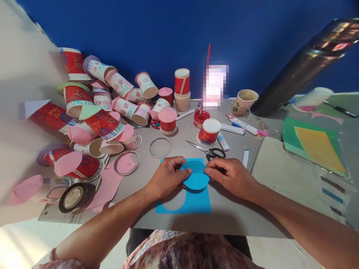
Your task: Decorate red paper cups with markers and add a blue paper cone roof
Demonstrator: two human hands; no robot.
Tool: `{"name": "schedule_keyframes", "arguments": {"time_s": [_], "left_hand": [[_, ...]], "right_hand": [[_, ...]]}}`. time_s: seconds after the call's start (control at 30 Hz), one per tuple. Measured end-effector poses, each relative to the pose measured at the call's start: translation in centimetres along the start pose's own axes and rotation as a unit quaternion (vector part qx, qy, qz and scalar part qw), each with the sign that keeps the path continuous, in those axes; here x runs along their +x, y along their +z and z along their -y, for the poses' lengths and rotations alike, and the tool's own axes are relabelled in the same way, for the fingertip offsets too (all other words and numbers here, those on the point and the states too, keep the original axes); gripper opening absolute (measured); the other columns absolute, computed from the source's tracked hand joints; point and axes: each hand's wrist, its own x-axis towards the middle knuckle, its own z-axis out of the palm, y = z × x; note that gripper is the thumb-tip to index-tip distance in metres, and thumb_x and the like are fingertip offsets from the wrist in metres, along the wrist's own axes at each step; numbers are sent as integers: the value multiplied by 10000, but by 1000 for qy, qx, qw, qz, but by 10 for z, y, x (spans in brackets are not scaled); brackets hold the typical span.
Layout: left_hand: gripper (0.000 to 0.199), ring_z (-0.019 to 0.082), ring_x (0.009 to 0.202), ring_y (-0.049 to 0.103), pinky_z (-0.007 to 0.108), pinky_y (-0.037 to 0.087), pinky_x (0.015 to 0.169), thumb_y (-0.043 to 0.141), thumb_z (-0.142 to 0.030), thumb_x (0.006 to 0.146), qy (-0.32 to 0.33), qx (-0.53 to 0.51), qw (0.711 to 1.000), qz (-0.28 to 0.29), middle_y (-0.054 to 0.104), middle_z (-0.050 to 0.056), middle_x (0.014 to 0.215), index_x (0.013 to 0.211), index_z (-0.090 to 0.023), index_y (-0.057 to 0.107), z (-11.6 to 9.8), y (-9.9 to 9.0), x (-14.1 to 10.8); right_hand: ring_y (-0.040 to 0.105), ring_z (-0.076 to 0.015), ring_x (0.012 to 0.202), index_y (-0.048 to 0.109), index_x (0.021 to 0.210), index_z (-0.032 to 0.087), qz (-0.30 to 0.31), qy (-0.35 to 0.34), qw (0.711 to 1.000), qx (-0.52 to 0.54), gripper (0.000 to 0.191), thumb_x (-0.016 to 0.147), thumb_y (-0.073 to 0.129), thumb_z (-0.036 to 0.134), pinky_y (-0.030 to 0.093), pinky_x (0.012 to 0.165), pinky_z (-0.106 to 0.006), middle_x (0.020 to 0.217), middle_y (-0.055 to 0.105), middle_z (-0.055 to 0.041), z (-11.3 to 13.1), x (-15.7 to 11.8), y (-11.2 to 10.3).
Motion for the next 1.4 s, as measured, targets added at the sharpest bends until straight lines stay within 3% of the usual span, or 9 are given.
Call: {"name": "schedule_keyframes", "arguments": {"time_s": [0.4, 0.67, 0.93, 1.4], "left_hand": [[314, 98, 606, 356, 252, 277, 557, 653, -443, 859, 18, 101, 995, 7, 430, -59, 635, 710, -179, 568, -1, -1, -1], [330, 96, 601, 369, 247, 303, 562, 646, -446, 885, 19, 104, 994, 27, 438, -62, 628, 710, -176, 568, -3, -1, -1], [333, 109, 634, 416, 249, 342, 586, 610, -460, 923, 20, 97, 994, 36, 516, -36, 672, 829, -151, 692, -1, -3, -1], [327, 107, 608, 405, 239, 339, 566, 612, -428, 910, 20, 129, 989, 63, 488, -44, 622, 722, -163, 652, -4, -4, -2]], "right_hand": [[546, -122, 575, 675, 749, 203, 10, 7, 1000, -9, 287, 972, 605, 369, 388, 566, -259, 641, 670, 18, -1, 0, 1], [598, -130, 592, 677, 745, 209, 23, 3, 1000, -5, 263, 964, 606, 335, 415, 599, -259, 647, 694, 15, 0, -1, 0], [587, -119, 580, 677, 751, 209, 32, -11, 999, -9, 249, 965, 615, 320, 405, 595, -254, 648, 694, 23, 1, -1, -1], [546, -120, 576, 665, 730, 205, 55, -14, 998, -34, 265, 962, 613, 323, 381, 588, -260, 639, 669, 17, -3, -2, 1]]}}
